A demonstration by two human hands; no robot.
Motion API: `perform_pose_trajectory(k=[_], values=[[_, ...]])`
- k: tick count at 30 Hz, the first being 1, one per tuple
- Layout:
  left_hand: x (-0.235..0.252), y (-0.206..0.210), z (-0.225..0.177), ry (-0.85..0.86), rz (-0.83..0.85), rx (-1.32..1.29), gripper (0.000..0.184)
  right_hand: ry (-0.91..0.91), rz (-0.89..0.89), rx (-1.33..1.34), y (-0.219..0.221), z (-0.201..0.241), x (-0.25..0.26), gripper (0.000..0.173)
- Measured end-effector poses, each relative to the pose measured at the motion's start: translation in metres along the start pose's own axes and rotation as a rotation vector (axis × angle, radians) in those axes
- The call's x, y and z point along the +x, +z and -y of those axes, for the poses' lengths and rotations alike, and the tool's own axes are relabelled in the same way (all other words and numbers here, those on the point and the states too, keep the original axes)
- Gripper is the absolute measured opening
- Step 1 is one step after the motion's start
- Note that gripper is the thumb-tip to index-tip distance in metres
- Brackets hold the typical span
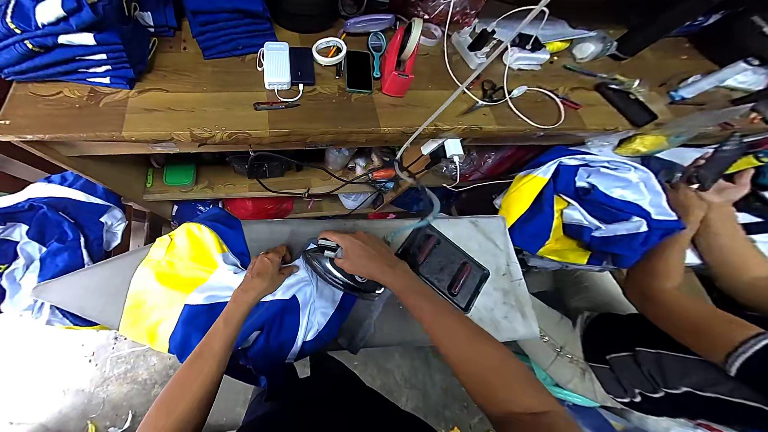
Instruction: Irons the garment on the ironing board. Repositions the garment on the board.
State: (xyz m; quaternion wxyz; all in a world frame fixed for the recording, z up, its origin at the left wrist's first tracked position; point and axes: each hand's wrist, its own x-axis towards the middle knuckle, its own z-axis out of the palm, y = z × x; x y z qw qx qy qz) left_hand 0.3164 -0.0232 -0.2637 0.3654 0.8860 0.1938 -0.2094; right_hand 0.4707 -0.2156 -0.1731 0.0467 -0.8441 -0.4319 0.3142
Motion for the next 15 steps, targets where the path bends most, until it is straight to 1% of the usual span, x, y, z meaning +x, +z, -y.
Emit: perform_pose_trajectory(k=[2, 4, 8, 12, 15], values=[[-0.016, -0.004, 0.012, -0.055, 0.063, 0.049, 0.042, -0.116, 0.016, -0.063, -0.004, -0.001, 0.013, 0.053], [-0.023, -0.005, 0.027, -0.049, 0.048, 0.03, 0.04, -0.166, -0.01, -0.111, -0.006, 0.001, 0.025, 0.05], [-0.027, 0.002, 0.038, -0.019, 0.002, -0.026, 0.038, -0.145, -0.065, -0.129, -0.008, 0.007, 0.031, 0.049], [-0.027, 0.004, 0.04, 0.006, -0.014, -0.029, 0.037, -0.19, -0.011, -0.133, -0.007, 0.001, 0.025, 0.051], [-0.028, 0.005, 0.043, 0.027, 0.021, -0.076, 0.038, -0.075, -0.075, -0.1, -0.005, 0.0, 0.025, 0.05]])
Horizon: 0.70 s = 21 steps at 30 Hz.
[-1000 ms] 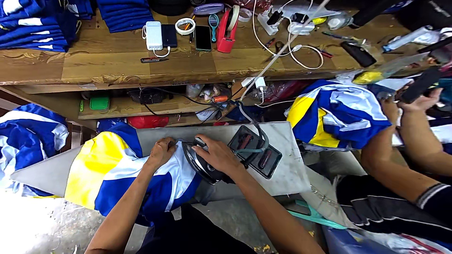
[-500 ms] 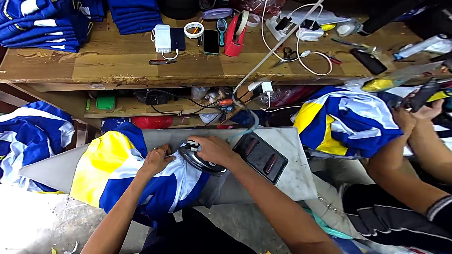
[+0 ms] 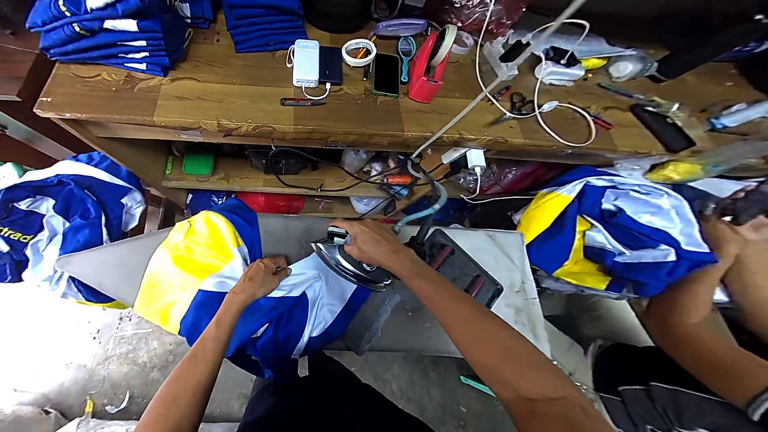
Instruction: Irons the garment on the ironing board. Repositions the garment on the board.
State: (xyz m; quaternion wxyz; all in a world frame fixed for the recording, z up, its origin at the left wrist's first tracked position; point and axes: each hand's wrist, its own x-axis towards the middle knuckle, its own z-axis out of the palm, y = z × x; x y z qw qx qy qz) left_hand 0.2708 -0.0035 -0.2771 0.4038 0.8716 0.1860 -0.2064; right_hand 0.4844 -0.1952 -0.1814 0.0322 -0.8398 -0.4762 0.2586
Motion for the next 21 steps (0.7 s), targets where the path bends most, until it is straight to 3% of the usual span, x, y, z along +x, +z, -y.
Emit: perform_pose_trajectory(k=[4, 9, 12, 17, 21], values=[[0.001, -0.002, -0.004, -0.02, 0.006, 0.016, 0.037, 0.044, -0.028, 0.012, 0.002, -0.001, -0.007, 0.05], [0.001, -0.008, -0.006, -0.027, 0.001, 0.001, 0.037, -0.31, 0.09, -0.053, 0.004, -0.005, -0.015, 0.053], [-0.001, -0.011, -0.005, 0.005, -0.003, -0.028, 0.034, -0.36, 0.099, -0.111, 0.004, 0.009, -0.008, 0.049], [-0.005, -0.009, -0.004, 0.029, -0.014, -0.044, 0.031, -0.147, -0.021, -0.088, -0.002, 0.016, 0.007, 0.046], [-0.006, -0.006, -0.006, -0.003, -0.034, -0.035, 0.033, 0.058, -0.148, -0.049, -0.003, -0.005, 0.005, 0.047]])
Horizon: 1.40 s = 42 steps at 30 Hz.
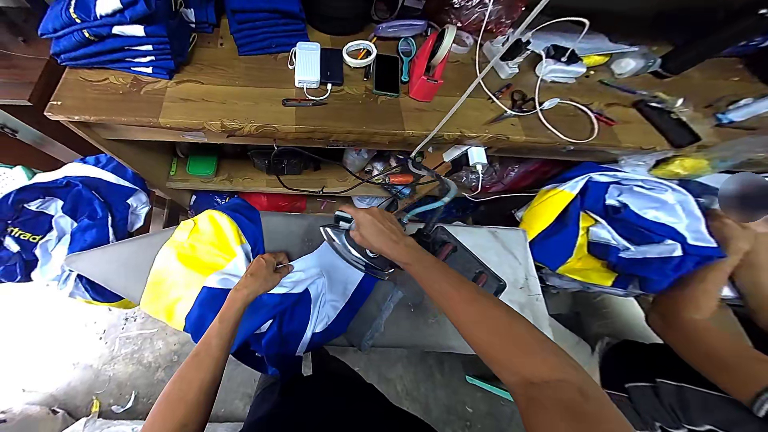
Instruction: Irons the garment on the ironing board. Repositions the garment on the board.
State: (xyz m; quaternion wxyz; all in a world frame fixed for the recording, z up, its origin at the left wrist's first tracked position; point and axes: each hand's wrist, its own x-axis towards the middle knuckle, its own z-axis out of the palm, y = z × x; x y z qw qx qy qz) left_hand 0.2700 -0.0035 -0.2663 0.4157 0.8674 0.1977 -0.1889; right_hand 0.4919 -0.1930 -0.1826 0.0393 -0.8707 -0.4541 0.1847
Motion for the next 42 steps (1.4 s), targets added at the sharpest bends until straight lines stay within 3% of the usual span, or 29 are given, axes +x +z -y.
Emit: perform_pose_trajectory(k=[7, 12, 15, 21, 27, 31, 35, 42], values=[[0.007, -0.011, -0.016, -0.003, -0.075, 0.008, 0.029, 0.281, -0.051, 0.062, -0.011, -0.045, -0.046, 0.048], [0.048, 0.0, -0.045, 0.05, -0.082, -0.049, 0.036, 0.358, 0.004, 0.184, -0.021, -0.032, -0.099, 0.054], [0.069, 0.014, -0.06, 0.022, -0.047, -0.007, 0.042, 0.357, 0.083, 0.233, -0.001, -0.015, -0.117, 0.055], [0.081, 0.015, -0.068, -0.022, 0.014, 0.006, 0.034, 0.394, 0.113, 0.24, 0.025, 0.01, -0.108, 0.056], [0.086, 0.014, -0.064, -0.026, 0.03, -0.026, 0.031, 0.516, 0.04, 0.284, 0.023, -0.014, -0.079, 0.053], [0.077, 0.012, -0.065, -0.026, 0.02, 0.026, 0.035, 0.453, 0.066, 0.281, 0.036, -0.011, -0.115, 0.055], [0.053, -0.002, -0.067, -0.104, 0.138, 0.222, 0.065, 0.339, 0.088, 0.271, 0.048, 0.005, -0.154, 0.055], [0.062, -0.01, -0.05, -0.027, 0.212, 0.135, 0.037, 0.332, 0.173, 0.222, 0.029, 0.037, -0.122, 0.057]])
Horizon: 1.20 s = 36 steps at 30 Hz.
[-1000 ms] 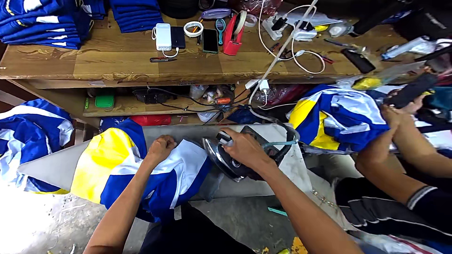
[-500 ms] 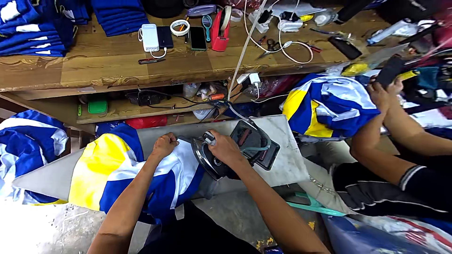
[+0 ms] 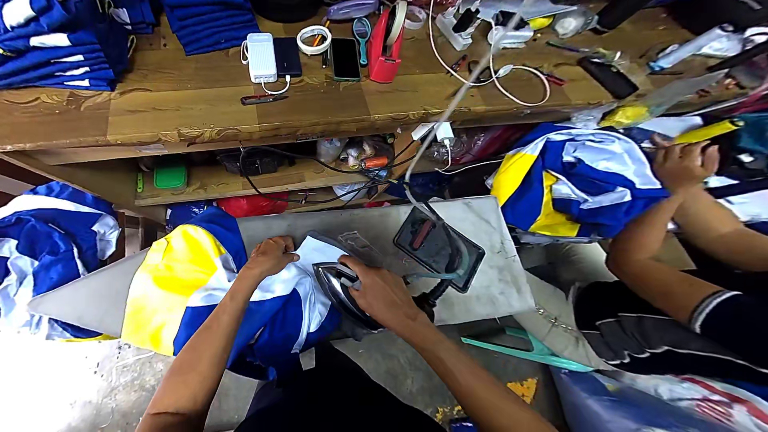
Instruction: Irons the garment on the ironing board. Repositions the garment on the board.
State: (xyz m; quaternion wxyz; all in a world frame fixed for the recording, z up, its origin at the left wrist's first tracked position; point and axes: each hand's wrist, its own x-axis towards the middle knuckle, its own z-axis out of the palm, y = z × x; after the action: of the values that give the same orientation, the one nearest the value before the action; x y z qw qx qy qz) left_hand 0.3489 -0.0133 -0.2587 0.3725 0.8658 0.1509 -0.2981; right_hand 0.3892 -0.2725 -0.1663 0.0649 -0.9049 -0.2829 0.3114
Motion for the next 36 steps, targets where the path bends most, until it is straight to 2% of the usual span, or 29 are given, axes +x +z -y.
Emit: perform_pose_trajectory(k=[4, 6, 8, 12, 15, 19, 24, 27, 32, 36], values=[[0.002, -0.002, 0.005, 0.043, -0.002, -0.068, 0.035, -0.196, -0.011, -0.078, 0.003, -0.002, 0.007, 0.054], [0.002, -0.001, 0.007, 0.057, -0.007, -0.093, 0.034, -0.22, 0.0, -0.094, 0.004, -0.007, 0.005, 0.055], [0.002, 0.001, 0.009, 0.063, -0.023, -0.11, 0.033, -0.166, -0.017, -0.066, 0.003, -0.013, 0.003, 0.054], [0.003, 0.003, 0.01, 0.043, -0.047, -0.104, 0.033, 0.098, -0.115, 0.092, -0.003, -0.03, 0.007, 0.058], [0.004, 0.006, 0.012, 0.039, -0.045, -0.103, 0.034, 0.226, -0.117, 0.147, -0.008, -0.046, 0.017, 0.057], [0.006, 0.006, 0.012, 0.039, -0.045, -0.105, 0.034, 0.274, -0.072, 0.145, -0.011, -0.076, 0.014, 0.057], [0.005, 0.008, 0.014, 0.039, -0.069, -0.103, 0.034, 0.24, -0.01, 0.064, -0.027, -0.117, -0.003, 0.056], [0.004, 0.011, 0.014, 0.043, -0.078, -0.102, 0.036, 0.267, -0.128, 0.065, -0.046, -0.146, -0.004, 0.05], [0.003, 0.012, 0.012, 0.028, -0.087, -0.09, 0.037, 0.261, -0.379, 0.097, -0.069, -0.203, 0.025, 0.042], [0.001, 0.011, 0.008, 0.017, -0.097, -0.102, 0.035, 0.25, -0.427, 0.103, -0.073, -0.222, 0.047, 0.041]])
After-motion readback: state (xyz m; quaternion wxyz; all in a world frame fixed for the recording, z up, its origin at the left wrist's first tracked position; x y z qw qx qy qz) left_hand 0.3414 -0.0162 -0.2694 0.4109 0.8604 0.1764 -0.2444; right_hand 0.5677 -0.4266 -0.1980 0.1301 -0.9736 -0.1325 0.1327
